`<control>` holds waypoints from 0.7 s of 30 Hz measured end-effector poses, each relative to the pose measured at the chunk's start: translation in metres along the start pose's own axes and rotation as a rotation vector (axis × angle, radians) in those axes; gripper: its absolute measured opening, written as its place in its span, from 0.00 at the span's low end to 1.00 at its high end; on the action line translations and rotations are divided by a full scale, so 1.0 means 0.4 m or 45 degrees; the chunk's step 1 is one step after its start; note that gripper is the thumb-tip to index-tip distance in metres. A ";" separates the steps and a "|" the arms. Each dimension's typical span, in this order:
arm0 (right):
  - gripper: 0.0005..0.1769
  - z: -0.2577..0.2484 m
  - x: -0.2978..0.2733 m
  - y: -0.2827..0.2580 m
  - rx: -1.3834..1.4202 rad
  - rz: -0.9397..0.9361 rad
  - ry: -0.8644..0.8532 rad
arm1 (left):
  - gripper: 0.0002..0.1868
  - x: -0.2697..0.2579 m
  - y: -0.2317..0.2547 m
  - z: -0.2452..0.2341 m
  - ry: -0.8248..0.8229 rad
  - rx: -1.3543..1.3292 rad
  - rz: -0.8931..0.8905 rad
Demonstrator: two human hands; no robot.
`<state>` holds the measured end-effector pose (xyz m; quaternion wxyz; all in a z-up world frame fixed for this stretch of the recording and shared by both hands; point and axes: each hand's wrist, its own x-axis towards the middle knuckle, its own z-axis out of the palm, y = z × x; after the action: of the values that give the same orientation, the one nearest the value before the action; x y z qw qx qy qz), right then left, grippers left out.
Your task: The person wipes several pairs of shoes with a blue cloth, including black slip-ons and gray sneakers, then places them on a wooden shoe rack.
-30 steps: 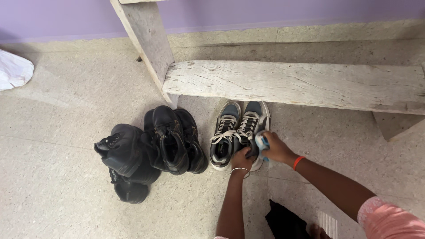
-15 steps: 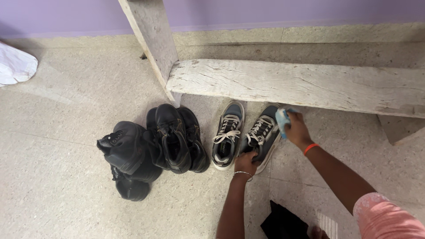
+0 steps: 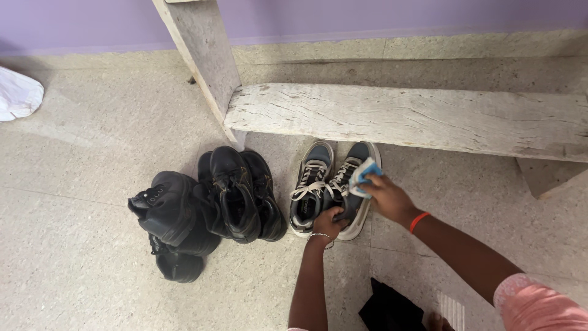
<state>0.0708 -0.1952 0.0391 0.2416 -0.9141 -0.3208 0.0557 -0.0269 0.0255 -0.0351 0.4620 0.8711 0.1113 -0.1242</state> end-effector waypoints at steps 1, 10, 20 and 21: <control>0.28 -0.015 0.011 0.012 -0.060 0.033 -0.002 | 0.23 -0.001 -0.002 0.000 0.009 -0.001 0.006; 0.31 -0.014 0.019 -0.001 -0.146 -0.057 -0.028 | 0.23 -0.002 -0.004 0.000 0.024 0.017 0.028; 0.28 0.034 0.052 0.157 0.106 0.283 0.134 | 0.23 -0.023 0.028 -0.009 0.045 0.011 0.008; 0.30 0.038 0.049 0.153 0.136 0.305 0.137 | 0.22 -0.023 0.030 -0.008 0.046 0.008 0.004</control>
<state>0.1167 -0.2186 -0.0024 0.2984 -0.9334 -0.1926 0.0521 -0.0314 0.0208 -0.0211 0.4574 0.8747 0.1180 -0.1079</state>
